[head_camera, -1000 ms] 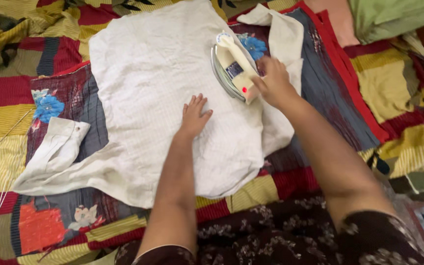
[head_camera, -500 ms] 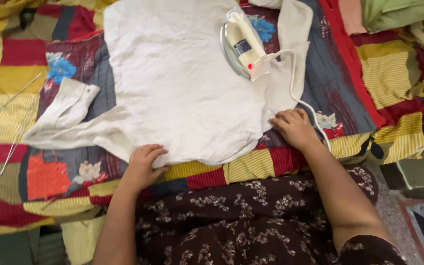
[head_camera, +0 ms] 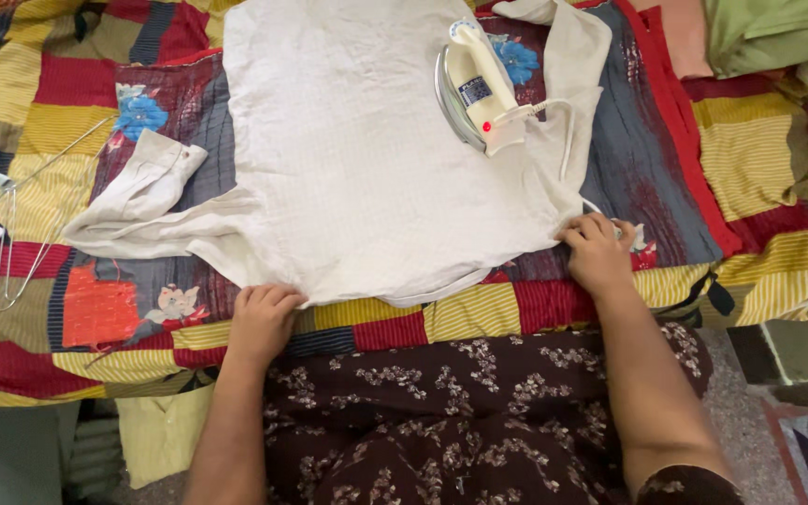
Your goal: The person irons a white long-sleeved shirt on a bed, smoothing the sleeves and body with an electric iron. They reposition the garment multiple times to flatten different sections and continue ironing until the end of the clip.
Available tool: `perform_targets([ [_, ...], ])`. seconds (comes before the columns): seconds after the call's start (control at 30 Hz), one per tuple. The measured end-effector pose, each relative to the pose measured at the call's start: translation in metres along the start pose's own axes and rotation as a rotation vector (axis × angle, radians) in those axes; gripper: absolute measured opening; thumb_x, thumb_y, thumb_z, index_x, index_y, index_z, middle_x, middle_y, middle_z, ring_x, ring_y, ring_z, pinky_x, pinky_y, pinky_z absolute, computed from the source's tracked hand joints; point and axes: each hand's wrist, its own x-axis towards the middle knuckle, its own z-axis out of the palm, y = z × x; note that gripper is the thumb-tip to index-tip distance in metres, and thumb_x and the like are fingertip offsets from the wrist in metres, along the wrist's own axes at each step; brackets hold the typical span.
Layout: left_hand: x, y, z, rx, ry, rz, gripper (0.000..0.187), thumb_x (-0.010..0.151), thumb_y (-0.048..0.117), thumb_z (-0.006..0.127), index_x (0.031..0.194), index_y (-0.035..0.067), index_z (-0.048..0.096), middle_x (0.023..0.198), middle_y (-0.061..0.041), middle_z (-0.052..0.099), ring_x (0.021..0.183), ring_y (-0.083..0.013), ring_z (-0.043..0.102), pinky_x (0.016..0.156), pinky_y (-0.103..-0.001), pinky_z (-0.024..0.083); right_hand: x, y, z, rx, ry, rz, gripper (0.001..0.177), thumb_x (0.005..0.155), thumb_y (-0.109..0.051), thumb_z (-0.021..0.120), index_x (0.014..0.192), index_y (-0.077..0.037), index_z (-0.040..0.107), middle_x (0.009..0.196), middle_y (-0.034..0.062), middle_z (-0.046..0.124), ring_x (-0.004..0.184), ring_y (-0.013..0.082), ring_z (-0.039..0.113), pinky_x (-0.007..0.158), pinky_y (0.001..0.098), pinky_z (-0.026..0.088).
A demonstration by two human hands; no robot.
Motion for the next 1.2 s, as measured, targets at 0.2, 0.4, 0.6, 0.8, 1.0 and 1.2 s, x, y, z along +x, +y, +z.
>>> perform_targets([
  [0.2, 0.03, 0.051, -0.01, -0.121, -0.113, 0.073, 0.041, 0.084, 0.03, 0.069, 0.121, 0.011, 0.066, 0.128, -0.008, 0.065, 0.121, -0.0272, 0.058, 0.107, -0.053, 0.035, 0.0, -0.019, -0.02, 0.251, 0.005, -0.045, 0.033, 0.075, -0.008, 0.069, 0.107, -0.018, 0.07, 0.116, -0.0004, 0.068, 0.122, 0.0196, 0.06, 0.11, 0.0511, 0.029],
  [0.4, 0.045, 0.129, 0.044, 0.193, -0.155, 0.478, 0.053, 0.089, 0.017, 0.056, 0.142, 0.02, 0.057, 0.147, -0.001, 0.055, 0.134, -0.0191, 0.048, 0.115, -0.051, 0.026, 0.045, -0.025, -0.017, 0.501, 0.228, 0.127, 0.028, 0.089, -0.006, 0.07, 0.116, -0.007, 0.067, 0.122, 0.0124, 0.067, 0.12, 0.0332, 0.06, 0.106, 0.0465, 0.04],
  [0.6, 0.047, 0.15, 0.066, 0.077, 0.172, 0.393, 0.048, 0.092, 0.023, 0.057, 0.14, 0.018, 0.063, 0.14, 0.0, 0.062, 0.128, -0.0191, 0.055, 0.113, -0.049, 0.025, 0.122, -0.038, -0.018, 0.545, 0.197, 0.122, 0.026, 0.091, -0.005, 0.069, 0.116, -0.003, 0.065, 0.115, 0.0166, 0.065, 0.113, 0.0382, 0.06, 0.099, 0.0465, 0.047],
  [0.8, 0.059, 0.139, 0.07, -0.041, 0.249, 0.427, 0.038, 0.097, 0.023, 0.057, 0.134, 0.019, 0.067, 0.136, 0.002, 0.065, 0.125, -0.0176, 0.058, 0.108, -0.044, 0.029, 0.219, -0.046, 0.021, 0.393, 0.101, 0.08, 0.037, 0.093, -0.012, 0.072, 0.127, -0.001, 0.059, 0.118, 0.0211, 0.063, 0.112, 0.0415, 0.059, 0.1, 0.0505, 0.046],
  [1.0, 0.069, 0.136, 0.066, -0.078, 0.271, 0.398, 0.036, 0.094, 0.022, 0.057, 0.127, 0.015, 0.071, 0.13, 0.0, 0.07, 0.118, -0.0168, 0.062, 0.1, -0.042, 0.031, 0.302, -0.044, 0.087, 0.324, -0.051, 0.181, 0.058, 0.094, -0.021, 0.076, 0.138, 0.003, 0.048, 0.129, 0.0289, 0.055, 0.12, 0.0495, 0.055, 0.103, 0.0531, 0.045],
  [1.2, 0.064, 0.142, 0.048, -0.186, 0.287, 0.458, 0.029, 0.096, 0.023, 0.058, 0.12, 0.013, 0.072, 0.12, 0.0, 0.072, 0.113, -0.0159, 0.063, 0.098, -0.041, 0.032, 0.334, -0.06, 0.109, 0.272, -0.373, 0.531, 0.071, 0.091, -0.004, 0.057, 0.156, -0.016, 0.033, 0.144, 0.0292, 0.047, 0.126, 0.0495, 0.053, 0.102, 0.0574, 0.045],
])
